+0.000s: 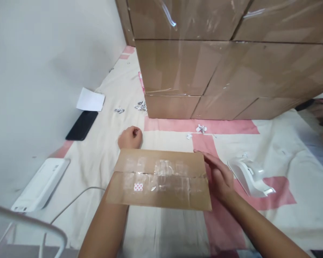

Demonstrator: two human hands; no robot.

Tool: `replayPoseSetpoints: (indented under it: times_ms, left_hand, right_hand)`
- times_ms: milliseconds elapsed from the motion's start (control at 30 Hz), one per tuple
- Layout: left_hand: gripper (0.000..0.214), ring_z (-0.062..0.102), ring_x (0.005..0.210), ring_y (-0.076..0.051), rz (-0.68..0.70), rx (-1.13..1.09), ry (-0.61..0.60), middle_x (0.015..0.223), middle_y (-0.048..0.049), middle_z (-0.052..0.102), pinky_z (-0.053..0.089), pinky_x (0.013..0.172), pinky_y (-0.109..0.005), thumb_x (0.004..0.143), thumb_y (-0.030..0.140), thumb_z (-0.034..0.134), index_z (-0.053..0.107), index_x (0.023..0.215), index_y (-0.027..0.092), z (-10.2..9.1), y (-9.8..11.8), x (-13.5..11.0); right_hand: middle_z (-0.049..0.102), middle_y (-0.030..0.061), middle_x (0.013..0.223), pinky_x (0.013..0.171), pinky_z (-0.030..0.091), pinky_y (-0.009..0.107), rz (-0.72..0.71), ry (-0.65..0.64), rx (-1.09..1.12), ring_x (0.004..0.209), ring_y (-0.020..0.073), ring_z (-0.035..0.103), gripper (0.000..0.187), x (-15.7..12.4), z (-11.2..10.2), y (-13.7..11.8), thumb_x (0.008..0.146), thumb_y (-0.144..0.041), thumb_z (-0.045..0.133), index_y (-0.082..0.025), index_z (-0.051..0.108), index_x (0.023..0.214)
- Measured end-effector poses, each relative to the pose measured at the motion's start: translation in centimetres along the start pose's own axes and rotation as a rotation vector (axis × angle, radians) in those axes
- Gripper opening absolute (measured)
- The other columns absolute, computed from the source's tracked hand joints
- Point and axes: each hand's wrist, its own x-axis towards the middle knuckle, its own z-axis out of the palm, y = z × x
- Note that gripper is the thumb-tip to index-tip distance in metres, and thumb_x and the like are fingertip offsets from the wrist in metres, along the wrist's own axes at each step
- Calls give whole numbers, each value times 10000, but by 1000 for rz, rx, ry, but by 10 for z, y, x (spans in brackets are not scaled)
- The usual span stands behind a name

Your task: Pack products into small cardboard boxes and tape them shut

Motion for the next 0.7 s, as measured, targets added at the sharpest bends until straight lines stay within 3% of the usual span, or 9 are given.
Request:
replayPoseSetpoints:
  times_ms: [100,200,300,400,467,533,633,700]
  left_hand:
    - [213,642,885,-231,-2,1,-6,931,-35,728,372,672,-320,894,381,547,708,964,260,-2,0,0]
    - [221,638,875,-231,-1,-11,-6,931,-42,727,368,667,-316,883,388,557,713,965,256,-4,0,-1]
    - [221,638,886,-240,-8,-39,6,921,-50,723,373,675,-319,874,389,563,715,957,253,-4,2,-4]
    - [203,639,879,-236,-16,-98,28,882,-47,712,404,695,-314,856,391,577,710,915,248,-3,5,-8]
    - [208,641,842,-212,-17,-171,50,849,-39,698,441,709,-298,852,389,566,695,903,235,-6,7,-8]
    - [241,639,805,-182,-15,-259,90,829,-35,677,479,727,-276,866,384,515,669,928,209,-18,8,-6]
    - [279,609,760,-147,9,-396,189,802,-18,620,508,738,-259,882,380,453,622,981,183,-55,11,-15]
    - [256,562,708,-138,54,-542,280,742,13,556,505,714,-269,884,392,494,617,981,190,-85,15,-40]
  right_hand:
    - [752,87,1071,937,560,452,142,158,-96,1024,260,702,203,21,-8,13,983,-319,556,-236,733,1037]
    - [713,124,1158,873,567,437,273,261,-234,942,246,678,281,51,-13,35,919,-294,578,-185,700,1146]
    - [646,185,1239,933,543,477,349,234,-343,1018,283,650,450,82,-10,59,859,-302,617,-127,646,1272]
    - [652,168,1073,947,503,493,366,183,-493,1035,317,602,250,104,-4,71,826,-275,629,-139,708,1020]
    - [647,124,939,873,497,440,321,206,-497,924,282,589,115,108,-1,68,846,-260,590,-171,662,854]
    - [630,69,847,779,476,367,244,221,-408,803,229,571,134,102,-2,55,893,-279,553,-194,596,799]
    - [590,10,763,679,421,309,144,216,-313,701,181,539,188,78,-12,22,949,-310,543,-215,534,786]
    - [563,0,749,662,405,303,77,204,-313,688,173,526,206,58,-22,-2,966,-299,552,-223,508,780]
